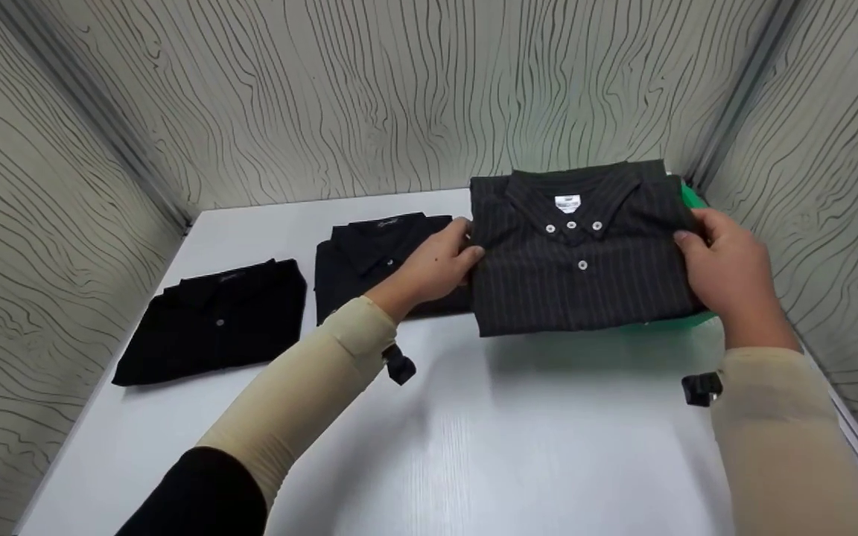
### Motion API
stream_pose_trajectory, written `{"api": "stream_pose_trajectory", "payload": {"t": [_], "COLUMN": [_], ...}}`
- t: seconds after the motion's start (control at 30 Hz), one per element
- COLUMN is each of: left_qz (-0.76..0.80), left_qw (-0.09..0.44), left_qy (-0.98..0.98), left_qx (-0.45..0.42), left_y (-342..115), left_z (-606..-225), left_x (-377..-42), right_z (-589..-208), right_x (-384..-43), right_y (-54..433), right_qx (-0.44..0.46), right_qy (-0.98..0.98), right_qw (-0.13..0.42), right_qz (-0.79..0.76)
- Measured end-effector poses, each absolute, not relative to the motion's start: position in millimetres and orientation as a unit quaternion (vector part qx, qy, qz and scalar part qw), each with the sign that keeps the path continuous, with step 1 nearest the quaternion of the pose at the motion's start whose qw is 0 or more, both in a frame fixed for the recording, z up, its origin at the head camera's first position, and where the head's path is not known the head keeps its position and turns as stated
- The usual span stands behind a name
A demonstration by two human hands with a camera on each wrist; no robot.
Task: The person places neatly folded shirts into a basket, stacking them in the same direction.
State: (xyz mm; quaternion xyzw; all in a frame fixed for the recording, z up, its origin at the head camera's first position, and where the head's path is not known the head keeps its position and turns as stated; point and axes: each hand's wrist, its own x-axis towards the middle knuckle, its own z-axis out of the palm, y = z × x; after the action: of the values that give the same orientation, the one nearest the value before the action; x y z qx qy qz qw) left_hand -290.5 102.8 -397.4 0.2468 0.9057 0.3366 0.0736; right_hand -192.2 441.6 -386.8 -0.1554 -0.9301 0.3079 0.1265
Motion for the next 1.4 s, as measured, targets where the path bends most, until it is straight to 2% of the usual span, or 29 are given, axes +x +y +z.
{"api": "stream_pose_trajectory", "payload": {"t": [0.37,0.7,0.97,1.4], "left_qz": [0.294,0.288,0.279,0.140], "left_qw": [0.060,-0.016,0.017,-0.042], "left_qy": [0.932,0.925,0.933,0.966], "left_qx": [0.203,0.247,0.228,0.213], "left_y": [146.1,161.8,173.3,189.3], "left_z": [-385.2,-387.1,-408.3,-444.7], "left_x": [-287.8,-285.8,-278.1,-272.5], "right_z": [-375.7,-383.7,-404.6,-430.0], "right_x": [-202.3,-199.0,-201.0,-202.9], "right_y": [457.7,468.2,474.8,485.3], "right_qx": [-0.177,-0.215,-0.232,-0.258], "right_qy": [-0.927,-0.891,-0.903,-0.935], "right_qw": [0.148,0.210,0.171,0.066], "right_qz": [0.295,0.339,0.320,0.236]}}
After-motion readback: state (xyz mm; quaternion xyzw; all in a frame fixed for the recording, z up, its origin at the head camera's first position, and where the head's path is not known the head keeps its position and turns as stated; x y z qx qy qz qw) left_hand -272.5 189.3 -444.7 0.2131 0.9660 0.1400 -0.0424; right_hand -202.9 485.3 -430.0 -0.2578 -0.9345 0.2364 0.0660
